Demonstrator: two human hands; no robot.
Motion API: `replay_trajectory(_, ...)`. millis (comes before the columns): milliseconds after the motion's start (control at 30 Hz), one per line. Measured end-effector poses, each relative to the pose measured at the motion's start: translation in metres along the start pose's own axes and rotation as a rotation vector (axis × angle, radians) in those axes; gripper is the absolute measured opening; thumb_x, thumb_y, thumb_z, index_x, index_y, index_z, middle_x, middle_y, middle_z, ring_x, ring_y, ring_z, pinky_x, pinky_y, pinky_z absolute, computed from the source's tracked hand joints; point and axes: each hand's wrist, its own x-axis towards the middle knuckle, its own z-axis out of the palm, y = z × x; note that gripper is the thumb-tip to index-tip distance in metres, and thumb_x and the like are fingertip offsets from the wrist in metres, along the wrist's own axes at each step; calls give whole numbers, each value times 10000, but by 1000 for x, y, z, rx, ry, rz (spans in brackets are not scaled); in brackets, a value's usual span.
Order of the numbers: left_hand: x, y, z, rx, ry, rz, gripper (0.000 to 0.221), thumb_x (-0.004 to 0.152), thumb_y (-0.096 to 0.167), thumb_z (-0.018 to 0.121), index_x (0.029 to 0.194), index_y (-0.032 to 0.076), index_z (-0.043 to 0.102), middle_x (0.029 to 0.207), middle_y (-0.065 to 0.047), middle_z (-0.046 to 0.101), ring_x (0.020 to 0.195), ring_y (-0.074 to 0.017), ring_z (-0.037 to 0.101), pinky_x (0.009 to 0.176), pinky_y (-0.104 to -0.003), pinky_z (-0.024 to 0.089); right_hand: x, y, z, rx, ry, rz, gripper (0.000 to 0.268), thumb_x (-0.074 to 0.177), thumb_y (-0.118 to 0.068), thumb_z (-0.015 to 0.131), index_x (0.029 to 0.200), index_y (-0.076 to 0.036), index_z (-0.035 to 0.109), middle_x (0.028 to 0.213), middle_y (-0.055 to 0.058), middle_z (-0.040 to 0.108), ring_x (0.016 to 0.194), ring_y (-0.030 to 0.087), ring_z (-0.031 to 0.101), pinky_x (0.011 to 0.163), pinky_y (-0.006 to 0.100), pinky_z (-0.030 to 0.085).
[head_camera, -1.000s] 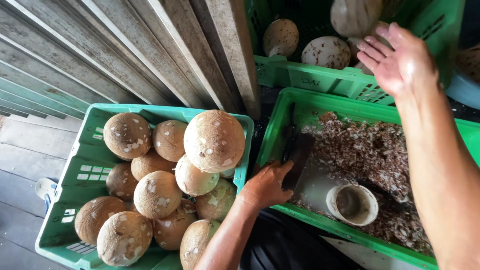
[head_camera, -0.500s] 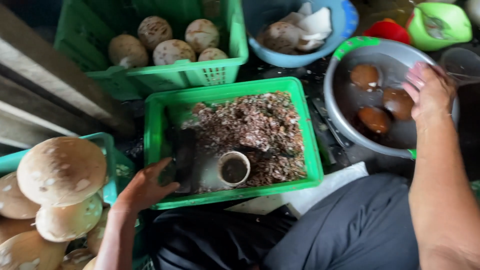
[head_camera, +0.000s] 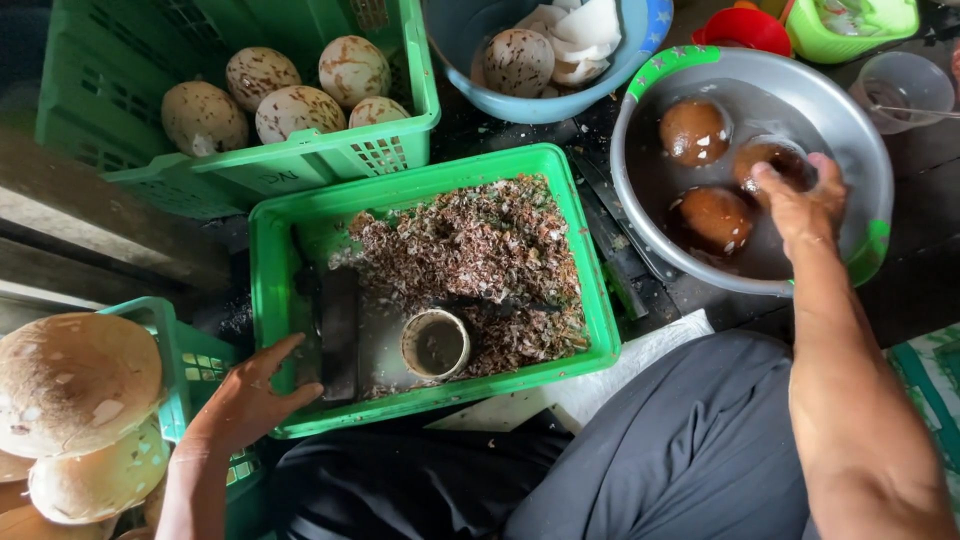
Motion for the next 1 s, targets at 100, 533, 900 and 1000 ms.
replay_trajectory(100, -2, 1, 0, -13, -6, -16, 850, 784, 434, 744, 1545, 346, 377, 1575, -39, 431, 1402, -234, 493, 1123, -405, 431, 20, 2, -11, -166, -107, -121, 437, 870, -594, 858, 1016, -202, 730, 899, -59, 716, 765, 149, 625, 728, 301, 460)
replay_trajectory(533, 3, -21, 9, -47, 103, 193, 831, 746, 381, 838, 1482, 183, 509, 1408, -231, 581, 1256, -470, 576, 1015, -559, 552, -47, -59, 38, -768, -561, -270, 754, 795, -262, 724, 1490, -353, 445, 1465, 144, 443, 1318, 467, 442, 974, 638, 440)
replay_trajectory(900, -7, 2, 0, -48, 3, 19, 839, 772, 409, 746, 1536, 323, 410, 1504, -23, 538, 1321, -213, 576, 1098, -380, 449, -49, -88, -11, 604, -419, 324, 518, 767, -563, 661, 1205, -304, 564, 1285, 13, 636, 1113, 323, 679, 781, 654, 580)
replay_trajectory(1000, -5, 0, 1, -41, 6, 11, 845, 771, 413, 739, 1542, 328, 405, 1485, -41, 554, 1301, -222, 588, 1082, -381, 460, -48, -87, -9, 686, -380, 396, 676, 666, -642, 668, 1238, -293, 583, 1274, 28, 691, 1122, 322, 719, 800, 664, 575)
